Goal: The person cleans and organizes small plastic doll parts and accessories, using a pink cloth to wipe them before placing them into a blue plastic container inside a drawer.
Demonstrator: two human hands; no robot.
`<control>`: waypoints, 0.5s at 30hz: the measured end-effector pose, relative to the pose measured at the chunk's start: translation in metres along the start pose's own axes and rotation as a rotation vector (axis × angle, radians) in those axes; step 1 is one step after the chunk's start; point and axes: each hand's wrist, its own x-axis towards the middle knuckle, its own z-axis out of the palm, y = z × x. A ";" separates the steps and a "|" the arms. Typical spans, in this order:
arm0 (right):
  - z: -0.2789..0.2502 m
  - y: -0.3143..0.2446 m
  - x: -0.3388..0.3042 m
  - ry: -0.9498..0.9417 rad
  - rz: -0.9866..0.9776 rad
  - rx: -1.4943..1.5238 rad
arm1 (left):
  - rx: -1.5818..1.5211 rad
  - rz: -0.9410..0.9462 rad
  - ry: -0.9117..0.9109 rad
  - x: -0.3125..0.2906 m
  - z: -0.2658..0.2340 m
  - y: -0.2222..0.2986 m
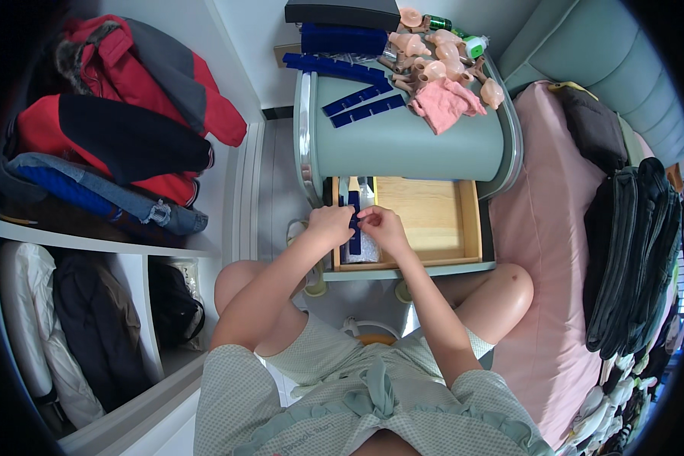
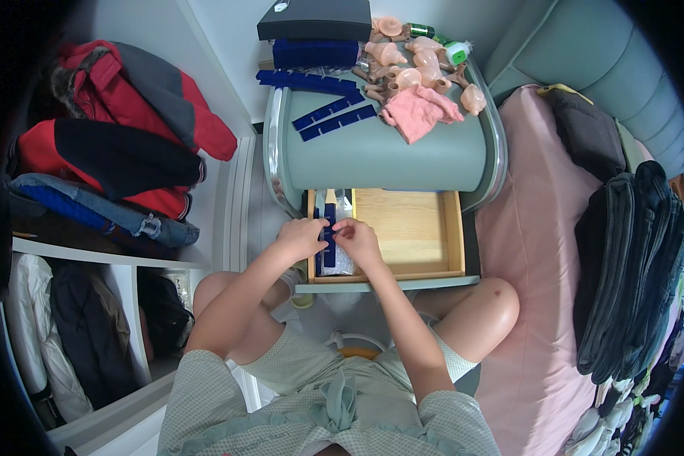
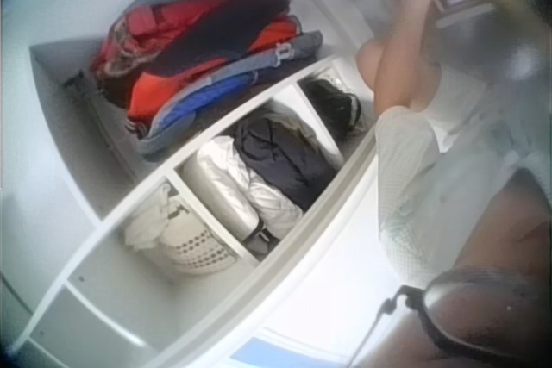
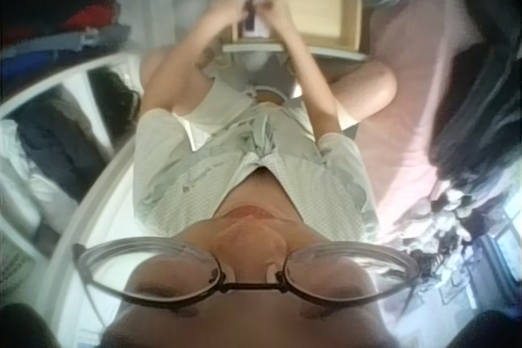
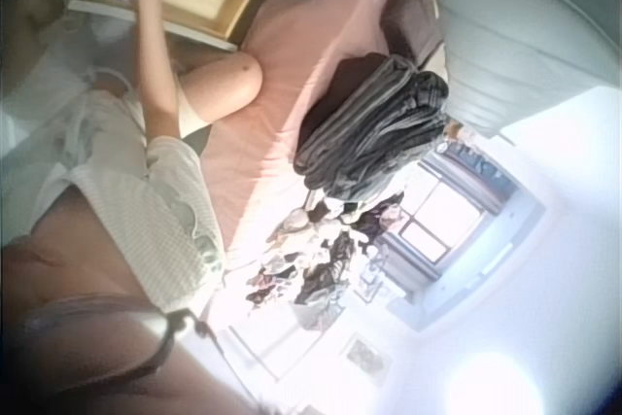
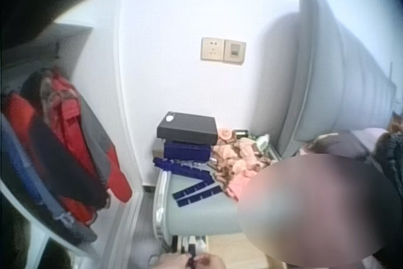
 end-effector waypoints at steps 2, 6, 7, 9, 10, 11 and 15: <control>-0.001 0.003 0.000 0.012 -0.043 0.004 | -0.009 0.026 0.074 0.001 0.000 0.001; -0.005 -0.003 -0.003 0.122 -0.136 0.097 | -0.139 0.060 0.420 0.002 -0.021 0.006; -0.006 -0.007 -0.003 0.117 -0.165 0.102 | -0.161 0.075 0.476 0.003 -0.023 0.002; -0.011 -0.018 -0.002 0.107 -0.224 0.110 | -0.180 0.072 0.536 0.004 -0.033 0.000; -0.014 -0.024 -0.002 0.109 -0.240 0.114 | -0.206 0.084 0.557 0.004 -0.039 0.001; -0.017 -0.031 -0.002 0.110 -0.256 0.118 | -0.232 0.096 0.578 0.005 -0.045 0.002; -0.029 -0.066 -0.001 0.111 -0.294 0.138 | -0.296 0.244 0.767 -0.002 -0.071 0.014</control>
